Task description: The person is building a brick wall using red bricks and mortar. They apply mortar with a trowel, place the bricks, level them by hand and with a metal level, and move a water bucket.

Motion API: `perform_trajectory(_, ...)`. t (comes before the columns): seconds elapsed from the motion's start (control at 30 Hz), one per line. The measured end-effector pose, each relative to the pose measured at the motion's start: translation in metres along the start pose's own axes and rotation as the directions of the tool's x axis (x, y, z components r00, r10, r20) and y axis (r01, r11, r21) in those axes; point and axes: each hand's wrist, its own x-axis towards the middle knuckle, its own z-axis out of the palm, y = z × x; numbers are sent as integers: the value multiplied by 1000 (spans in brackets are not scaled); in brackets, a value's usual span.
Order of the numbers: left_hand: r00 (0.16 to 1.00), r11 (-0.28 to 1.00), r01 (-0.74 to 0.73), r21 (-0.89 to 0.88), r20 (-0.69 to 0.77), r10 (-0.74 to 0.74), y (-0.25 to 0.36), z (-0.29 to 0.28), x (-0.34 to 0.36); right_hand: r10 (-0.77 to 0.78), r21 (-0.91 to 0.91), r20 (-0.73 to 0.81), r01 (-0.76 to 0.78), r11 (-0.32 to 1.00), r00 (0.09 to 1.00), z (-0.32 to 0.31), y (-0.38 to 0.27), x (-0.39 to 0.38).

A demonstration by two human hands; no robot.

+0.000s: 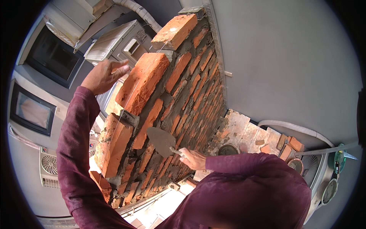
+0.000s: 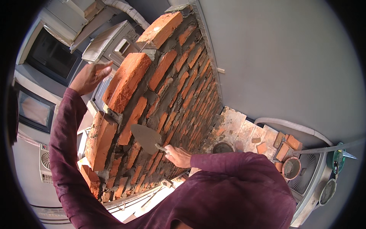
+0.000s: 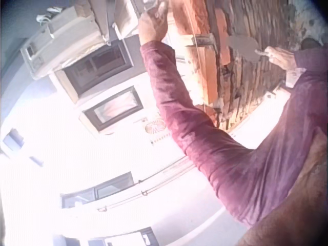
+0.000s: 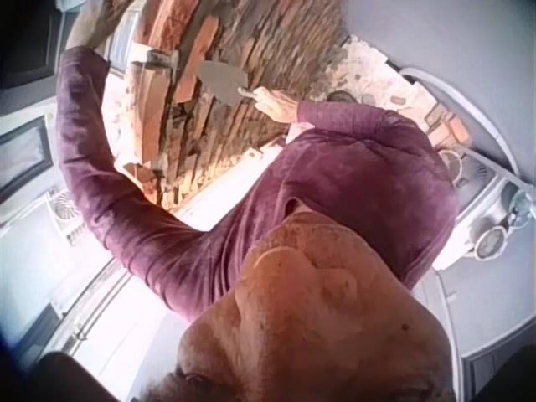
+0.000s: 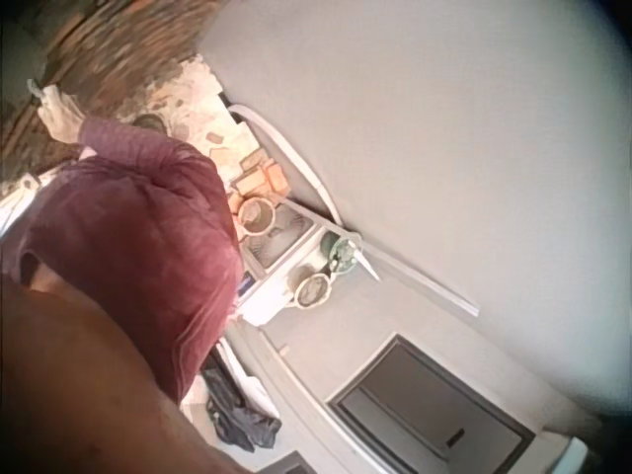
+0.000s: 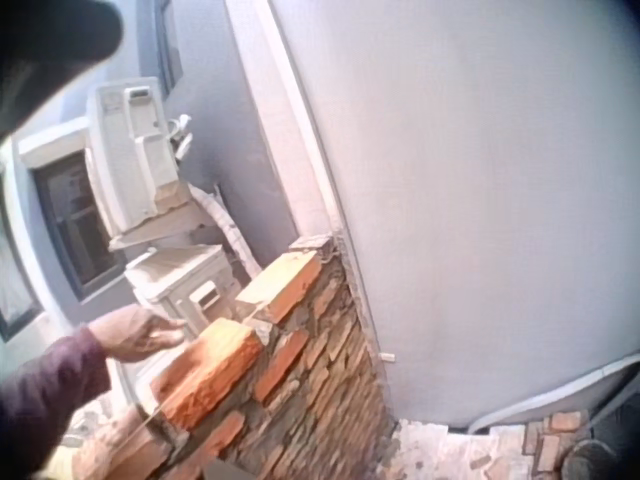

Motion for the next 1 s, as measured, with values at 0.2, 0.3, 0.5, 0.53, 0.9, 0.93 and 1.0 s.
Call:
perform_trajectory(0.2,982,999,-41,25,-182,45,5,0,126,166,-59,-213,-183,981,963,-86,34,-62)
perform_trajectory(0.3,994,995,88,-47,-56,-90,31,13,179,195,-171,-366,-271,947,910,-138,51,-95)
perform_trajectory(0.5,971,913,179,-366,215,-104,17,21,219,376,-79,-472,-463,883,797,-230,110,-167)
perform_trajectory(0.53,960,894,213,-393,253,-118,24,18,225,385,-81,-489,-480,874,783,-245,114,-172)
perform_trajectory(0.9,968,969,239,65,62,-243,73,29,224,422,-104,-403,-499,860,812,-326,128,-140)
perform_trajectory(0.93,965,968,245,60,80,-249,68,28,225,459,-62,-362,-512,857,811,-327,126,-137)
perform_trajectory(1.0,960,967,250,54,113,-255,64,24,226,468,-59,-309,-508,859,828,-325,129,-137)
